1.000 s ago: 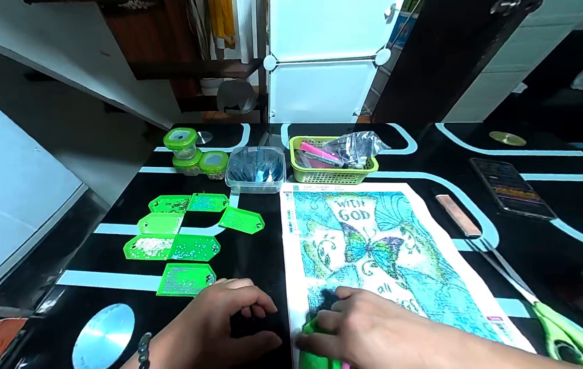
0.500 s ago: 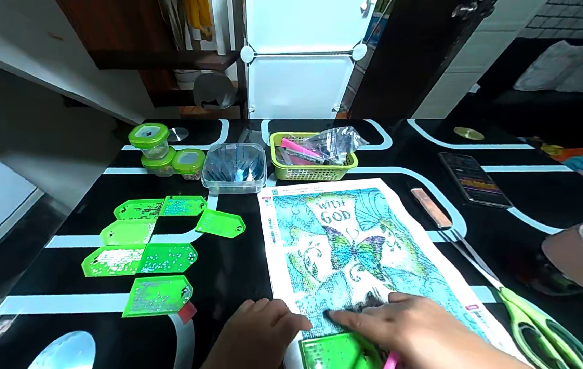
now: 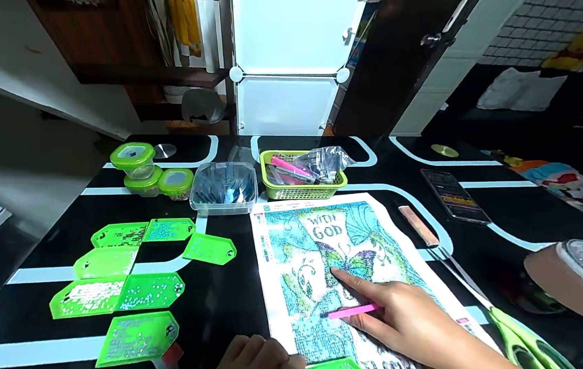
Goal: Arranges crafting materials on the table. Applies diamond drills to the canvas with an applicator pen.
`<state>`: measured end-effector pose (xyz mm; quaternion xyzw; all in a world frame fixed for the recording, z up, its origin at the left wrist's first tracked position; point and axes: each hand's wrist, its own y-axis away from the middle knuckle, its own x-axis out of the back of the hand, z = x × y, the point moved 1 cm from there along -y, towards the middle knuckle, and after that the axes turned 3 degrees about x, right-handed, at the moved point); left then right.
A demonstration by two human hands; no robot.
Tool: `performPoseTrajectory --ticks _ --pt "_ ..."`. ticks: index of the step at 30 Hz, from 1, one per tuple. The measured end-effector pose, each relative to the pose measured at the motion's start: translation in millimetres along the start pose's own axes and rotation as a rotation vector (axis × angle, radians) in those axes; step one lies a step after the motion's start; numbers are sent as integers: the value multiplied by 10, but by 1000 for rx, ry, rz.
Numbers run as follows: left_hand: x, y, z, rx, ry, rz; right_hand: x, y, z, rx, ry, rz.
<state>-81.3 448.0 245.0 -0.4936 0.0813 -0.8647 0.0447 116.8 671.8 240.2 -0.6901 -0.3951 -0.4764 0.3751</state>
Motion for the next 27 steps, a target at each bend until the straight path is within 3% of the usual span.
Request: performPoseTrajectory --ticks 18,20,24,27 --pt "51 57 -42 -3 -31 -24 -74 58 -58 -53 16 92" --pt "60 58 -42 2 -20 -33 -42 75 -58 -68 -106 94" --pt "74 51 -41 6 11 -25 75 144 -136 34 -627 220" --pt "67 53 -49 -7 25 -32 166 184 -316 70 -760 239"
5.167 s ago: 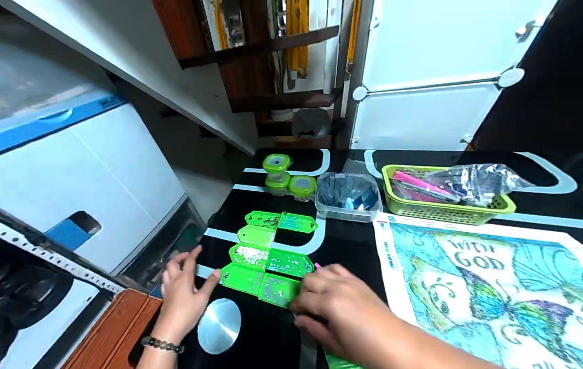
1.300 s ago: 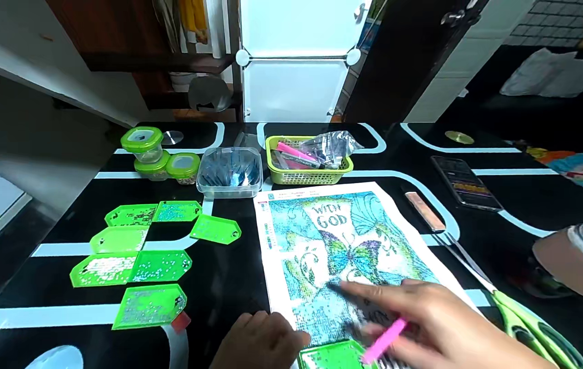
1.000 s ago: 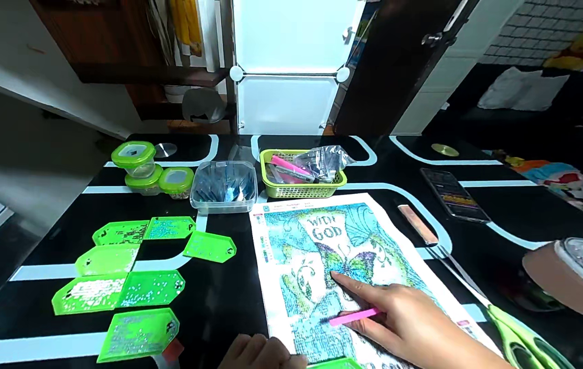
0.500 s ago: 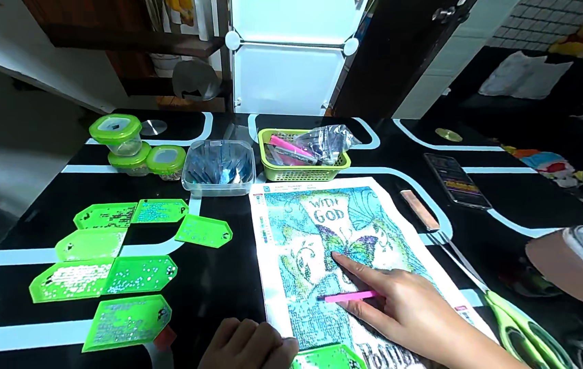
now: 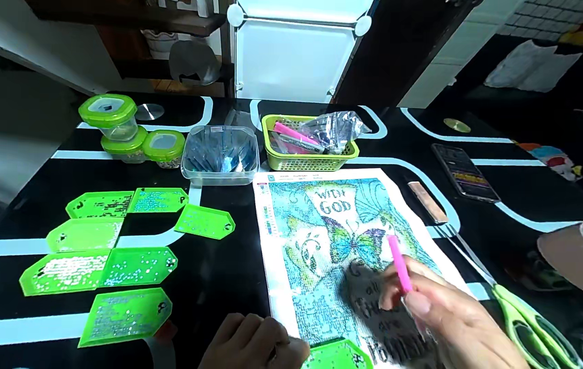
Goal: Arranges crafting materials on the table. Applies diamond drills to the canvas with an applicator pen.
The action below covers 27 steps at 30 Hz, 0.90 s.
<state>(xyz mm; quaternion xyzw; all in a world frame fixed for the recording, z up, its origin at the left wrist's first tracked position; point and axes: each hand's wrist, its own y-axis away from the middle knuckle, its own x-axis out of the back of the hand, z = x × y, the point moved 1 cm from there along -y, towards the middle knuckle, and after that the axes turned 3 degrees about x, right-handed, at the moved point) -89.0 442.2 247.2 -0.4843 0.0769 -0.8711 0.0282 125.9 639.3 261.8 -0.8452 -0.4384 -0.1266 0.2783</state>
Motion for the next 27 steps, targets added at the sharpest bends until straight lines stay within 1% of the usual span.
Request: performPoseTrajectory --ticks 2,5,8,14,20,27 --pt "-10 -1 -9 -7 -1 7 -84 21 -126 -37 -26 -2" --pt "-23 -1 -13 -8 5 18 -255 97 -215 -96 -149 9" --pt "-23 -1 -11 0 8 15 -378 146 -257 -82 -180 45" --pt "-41 4 -12 10 1 46 -516 118 -300 -100 -246 14" --pt "-56 8 -14 9 -7 61 -645 122 -266 -60 -188 -31" --pt "-70 9 -17 6 -11 74 -693 115 -254 -20 -21 -65"
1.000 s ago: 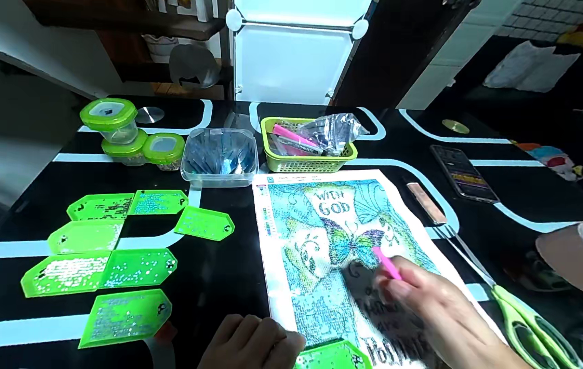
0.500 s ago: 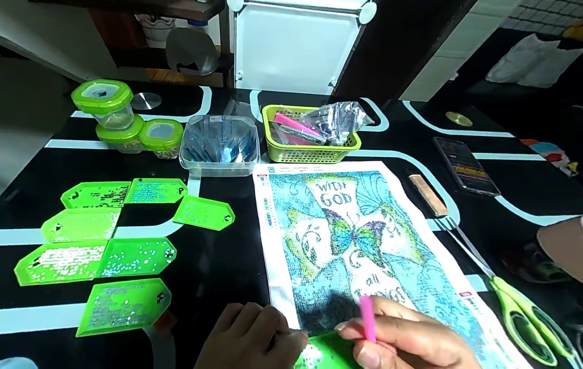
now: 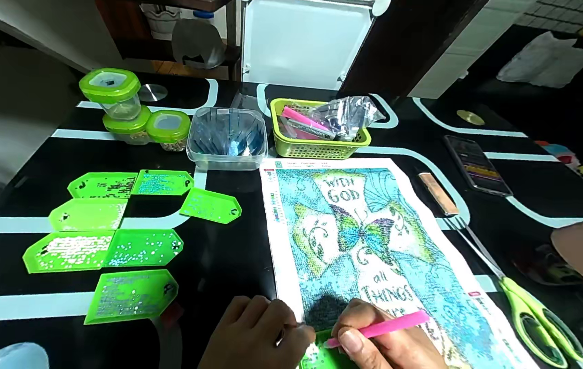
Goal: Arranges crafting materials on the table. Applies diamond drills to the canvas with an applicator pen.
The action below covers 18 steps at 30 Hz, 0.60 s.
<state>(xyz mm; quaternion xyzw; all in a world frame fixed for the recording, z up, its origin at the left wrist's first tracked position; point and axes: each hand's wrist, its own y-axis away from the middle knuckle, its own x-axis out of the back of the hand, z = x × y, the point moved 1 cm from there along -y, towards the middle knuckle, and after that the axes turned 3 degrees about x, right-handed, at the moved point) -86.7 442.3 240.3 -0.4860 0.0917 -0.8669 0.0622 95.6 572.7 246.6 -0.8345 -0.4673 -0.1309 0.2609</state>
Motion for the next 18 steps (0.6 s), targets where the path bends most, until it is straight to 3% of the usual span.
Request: performPoseTrajectory --ticks 11,18 --pt "-4 -3 1 -3 -23 0 -19 -9 14 7 31 1" --pt "14 -11 1 -1 -18 -30 103 -93 6 -240 -371 129"
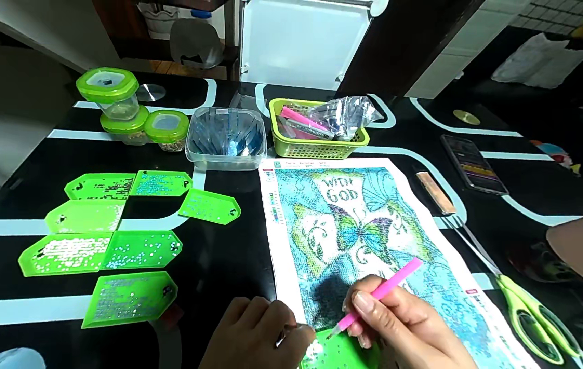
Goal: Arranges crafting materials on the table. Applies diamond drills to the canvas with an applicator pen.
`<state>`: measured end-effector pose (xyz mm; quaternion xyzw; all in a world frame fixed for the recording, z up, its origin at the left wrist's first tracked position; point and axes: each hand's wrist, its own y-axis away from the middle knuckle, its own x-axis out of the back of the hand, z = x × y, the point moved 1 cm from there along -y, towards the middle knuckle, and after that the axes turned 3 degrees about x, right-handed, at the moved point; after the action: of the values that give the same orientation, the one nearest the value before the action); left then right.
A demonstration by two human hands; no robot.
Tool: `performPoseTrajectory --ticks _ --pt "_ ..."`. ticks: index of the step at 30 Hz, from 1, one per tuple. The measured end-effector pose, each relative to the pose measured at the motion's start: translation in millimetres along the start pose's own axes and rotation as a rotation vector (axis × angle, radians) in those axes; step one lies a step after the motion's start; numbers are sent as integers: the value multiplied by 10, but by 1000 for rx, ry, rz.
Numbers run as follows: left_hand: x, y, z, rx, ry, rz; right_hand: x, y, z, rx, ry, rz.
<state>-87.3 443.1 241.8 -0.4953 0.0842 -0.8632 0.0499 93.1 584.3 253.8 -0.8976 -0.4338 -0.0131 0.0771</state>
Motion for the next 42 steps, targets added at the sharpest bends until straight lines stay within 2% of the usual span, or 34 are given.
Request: performPoseTrajectory --ticks 4,9,16,27,38,42 --pt "-2 -2 2 5 11 3 -2 -144 -23 21 4 13" --pt "22 -3 16 28 5 -22 -54 -330 214 101 46 41" --pt "22 6 10 32 -11 -59 -69 -318 320 243 217 -23" --pt "9 13 4 21 -35 -50 -62 -311 337 284 271 -44" --pt "10 3 3 16 -31 -39 -82 -285 288 445 471 -91" --pt "6 9 -5 4 -35 -29 -77 -279 249 441 502 -119"
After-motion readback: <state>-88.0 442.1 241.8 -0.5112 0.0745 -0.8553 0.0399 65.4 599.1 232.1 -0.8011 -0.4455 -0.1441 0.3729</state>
